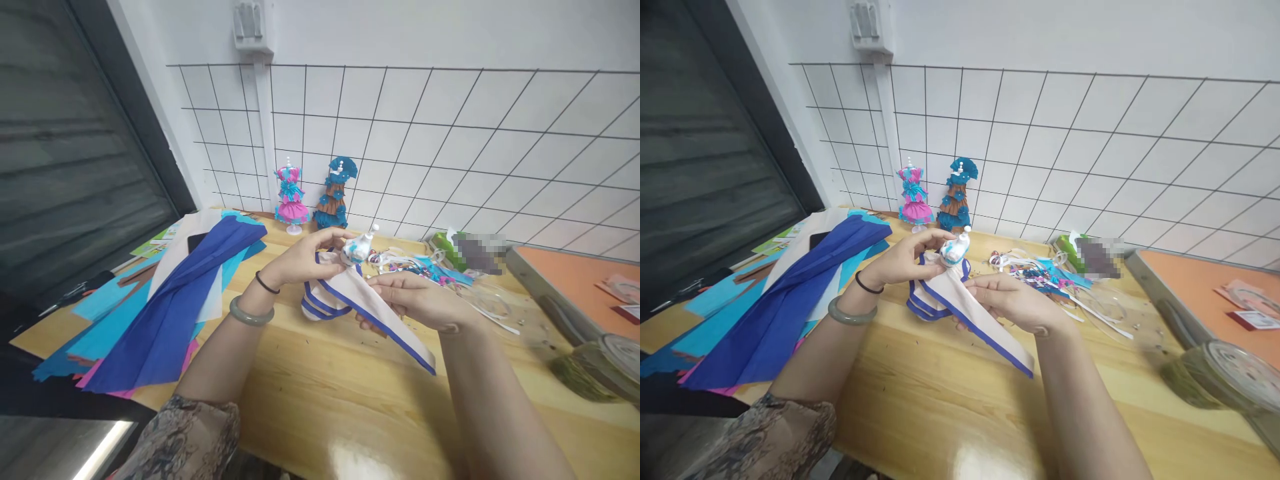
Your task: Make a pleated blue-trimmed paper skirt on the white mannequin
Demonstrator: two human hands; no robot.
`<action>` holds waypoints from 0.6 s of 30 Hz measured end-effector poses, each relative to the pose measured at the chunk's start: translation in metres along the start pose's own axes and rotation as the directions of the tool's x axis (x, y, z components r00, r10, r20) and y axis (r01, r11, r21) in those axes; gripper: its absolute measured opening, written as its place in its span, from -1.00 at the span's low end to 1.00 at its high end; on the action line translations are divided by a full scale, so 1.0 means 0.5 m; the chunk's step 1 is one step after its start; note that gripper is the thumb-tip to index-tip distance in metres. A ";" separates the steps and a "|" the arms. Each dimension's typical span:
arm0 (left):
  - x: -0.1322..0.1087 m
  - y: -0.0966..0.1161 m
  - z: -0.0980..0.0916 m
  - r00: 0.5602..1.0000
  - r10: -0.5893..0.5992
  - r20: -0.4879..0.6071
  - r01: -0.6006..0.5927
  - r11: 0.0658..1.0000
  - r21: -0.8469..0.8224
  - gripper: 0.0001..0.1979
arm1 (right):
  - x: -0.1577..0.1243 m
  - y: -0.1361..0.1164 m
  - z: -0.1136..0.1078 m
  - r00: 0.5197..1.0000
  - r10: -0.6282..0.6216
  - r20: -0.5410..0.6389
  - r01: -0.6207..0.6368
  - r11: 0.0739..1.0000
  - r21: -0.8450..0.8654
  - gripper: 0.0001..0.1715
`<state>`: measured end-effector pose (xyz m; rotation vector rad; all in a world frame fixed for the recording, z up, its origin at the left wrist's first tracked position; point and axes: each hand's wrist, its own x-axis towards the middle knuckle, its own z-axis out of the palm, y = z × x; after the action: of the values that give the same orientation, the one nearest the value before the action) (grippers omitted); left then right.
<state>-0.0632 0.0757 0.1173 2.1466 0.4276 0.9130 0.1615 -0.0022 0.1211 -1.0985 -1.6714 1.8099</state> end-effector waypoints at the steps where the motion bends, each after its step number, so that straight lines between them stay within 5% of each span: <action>1: -0.001 0.002 -0.003 1.000 0.007 -0.001 -0.007 1.000 0.003 -0.49 | 0.000 -0.001 0.001 1.000 -0.004 0.005 0.004 1.000 0.001 -0.48; 18: -0.020 -0.005 -0.066 0.997 -0.047 -0.060 0.058 0.977 0.204 -0.54 | 0.022 0.019 -0.005 0.997 0.008 -0.077 -0.013 0.998 -0.066 -0.46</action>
<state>-0.0940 0.0886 0.1260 2.2879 0.6279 0.9345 0.1590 0.0060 0.1092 -1.1915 -1.6952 1.7076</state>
